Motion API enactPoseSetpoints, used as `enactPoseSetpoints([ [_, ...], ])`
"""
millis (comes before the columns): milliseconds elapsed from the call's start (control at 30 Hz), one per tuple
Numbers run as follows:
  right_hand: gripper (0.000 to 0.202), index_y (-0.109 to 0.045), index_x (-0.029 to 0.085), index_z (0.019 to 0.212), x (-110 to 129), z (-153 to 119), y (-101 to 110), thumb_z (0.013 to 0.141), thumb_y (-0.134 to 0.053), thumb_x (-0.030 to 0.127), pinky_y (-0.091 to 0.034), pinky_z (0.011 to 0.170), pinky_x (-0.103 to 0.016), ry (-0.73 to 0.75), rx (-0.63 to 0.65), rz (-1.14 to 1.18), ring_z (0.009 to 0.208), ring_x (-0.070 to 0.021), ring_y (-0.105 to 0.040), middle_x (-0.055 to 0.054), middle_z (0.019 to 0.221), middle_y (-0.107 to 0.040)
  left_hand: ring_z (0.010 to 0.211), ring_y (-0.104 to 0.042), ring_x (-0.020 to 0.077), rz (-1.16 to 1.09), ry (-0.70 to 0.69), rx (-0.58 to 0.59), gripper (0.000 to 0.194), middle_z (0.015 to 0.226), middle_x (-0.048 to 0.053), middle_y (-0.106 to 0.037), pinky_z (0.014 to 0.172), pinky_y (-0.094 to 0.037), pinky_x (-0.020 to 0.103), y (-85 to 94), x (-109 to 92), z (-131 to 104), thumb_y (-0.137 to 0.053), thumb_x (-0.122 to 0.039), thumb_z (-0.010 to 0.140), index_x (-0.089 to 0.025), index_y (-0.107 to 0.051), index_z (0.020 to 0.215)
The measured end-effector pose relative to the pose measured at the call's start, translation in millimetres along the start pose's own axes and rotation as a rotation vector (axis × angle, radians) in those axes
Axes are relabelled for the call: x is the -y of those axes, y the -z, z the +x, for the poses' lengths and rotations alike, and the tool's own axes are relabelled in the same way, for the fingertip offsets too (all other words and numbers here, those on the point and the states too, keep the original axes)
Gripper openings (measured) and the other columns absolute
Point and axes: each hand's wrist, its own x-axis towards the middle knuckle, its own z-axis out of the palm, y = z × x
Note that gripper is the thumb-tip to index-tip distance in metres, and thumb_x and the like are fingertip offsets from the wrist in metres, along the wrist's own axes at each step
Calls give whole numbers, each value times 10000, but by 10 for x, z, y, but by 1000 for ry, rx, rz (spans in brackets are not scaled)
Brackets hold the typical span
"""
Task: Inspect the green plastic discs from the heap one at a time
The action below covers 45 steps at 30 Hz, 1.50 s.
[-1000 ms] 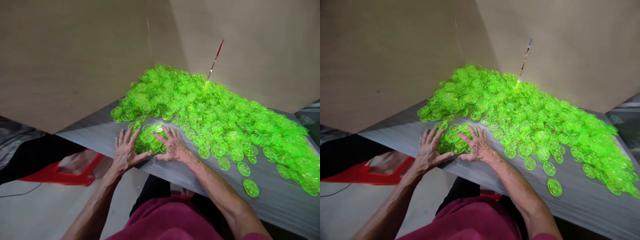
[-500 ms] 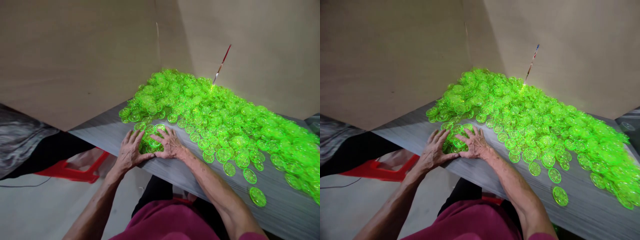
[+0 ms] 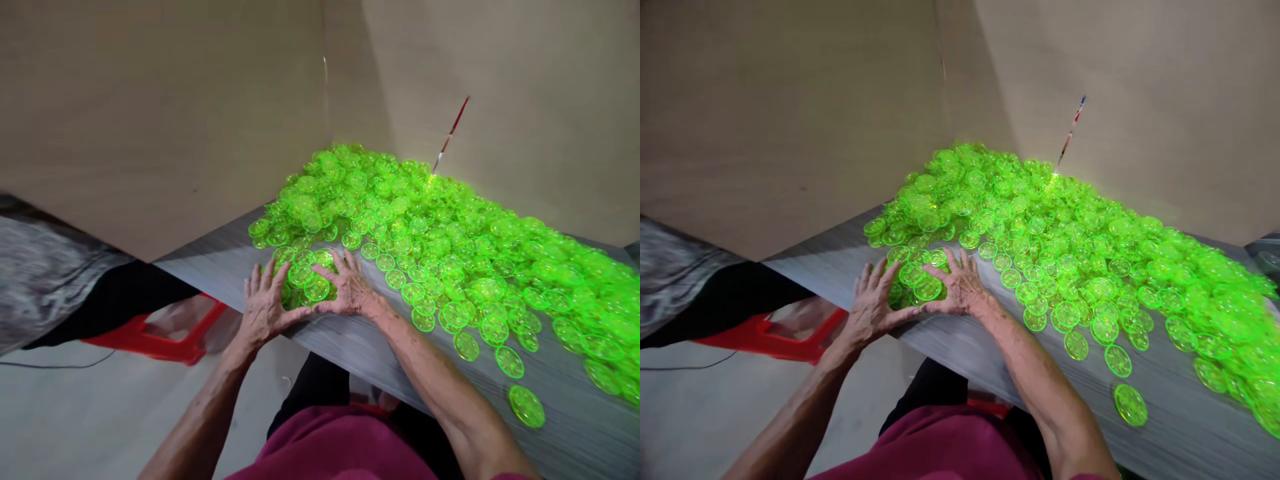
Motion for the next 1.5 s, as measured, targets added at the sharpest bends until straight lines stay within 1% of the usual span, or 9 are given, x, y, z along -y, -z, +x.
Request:
enactPoseSetpoints([
  [200, 792, -526, 385, 1506, 13, 140, -42, 804, -762, 667, -260, 1170, -717, 35, -9, -27, 1516, -493, -238, -110, 1684, -311, 1518, -257, 560, 37, 3, 41, 1183, 1650, 245, -363, 1154, -293, 737, -14, 33, 41, -713, -844, 644, -184, -414, 1579],
  [333, 683, -568, 374, 1473, 37, 214, -96, 849, -755, 581, -319, 1157, -644, 85, -52, -37, 1451, -415, -339, -102, 1606, -441, 1517, -294, 519, -3, -56, -17, 1172, 1599, 234, -445, 1178, -343, 663, -53, 141, 70, -716, -845, 646, -165, -436, 1557],
  [533, 670, -590, 331, 1462, 61, 301, -166, 847, -767, 530, -333, 1159, -585, 122, -103, -25, 1419, -389, -356, -106, 1554, -497, 1499, -357, 480, -47, -125, -114, 1079, 1568, 210, -483, 1198, -351, 639, -63, 303, 73, -702, -803, 715, -182, -426, 1553],
  [633, 662, -589, 317, 1462, 95, 356, -194, 868, -728, 575, -332, 1157, -584, 134, -107, -11, 1411, -380, -360, -103, 1545, -505, 1502, -368, 457, -68, -192, -151, 1057, 1571, 200, -478, 1211, -337, 638, -68, 341, 60, -682, -786, 755, -201, -367, 1577],
  [800, 644, -612, 286, 1441, 173, 429, -223, 883, -701, 595, -355, 1139, -574, 147, -110, 3, 1398, -388, -371, -115, 1541, -513, 1528, -287, 500, -76, -216, -199, 1141, 1582, 239, -442, 1193, -327, 682, -113, 321, -4, -681, -825, 726, -176, -315, 1591],
  [1000, 641, -620, 263, 1433, 154, 484, -283, 873, -723, 557, -343, 1168, -572, 158, -138, 74, 1416, -379, -375, -116, 1537, -518, 1518, -322, 476, -61, -223, -293, 1034, 1555, 234, -469, 1192, -333, 674, -151, 238, -41, -646, -762, 814, -182, -297, 1595],
  [1133, 637, -626, 233, 1428, 128, 559, -310, 877, -730, 537, -309, 1209, -554, 154, -171, 159, 1447, -352, -373, -142, 1552, -502, 1504, -344, 474, -43, -172, -297, 1028, 1513, 236, -511, 1184, -352, 662, -161, 182, -45, -635, -773, 813, -164, -322, 1580],
  [1300, 511, -617, 258, 1437, 185, 672, -314, 985, -603, 495, -319, 1206, -533, 127, -170, 180, 1447, -316, -400, -132, 1563, -507, 1529, -286, 494, -19, -51, -236, 1073, 1565, 227, -467, 1194, -319, 668, -160, 102, -63, -686, -790, 744, -181, -357, 1564],
  [1500, 478, -636, 218, 1412, 264, 756, -299, 967, -644, 391, -315, 1226, -517, 163, -115, 175, 1437, -298, -440, -137, 1494, -589, 1532, -289, 486, 14, 29, -246, 965, 1552, 227, -486, 1198, -330, 641, -150, 82, -50, -703, -721, 767, -161, -451, 1511],
])
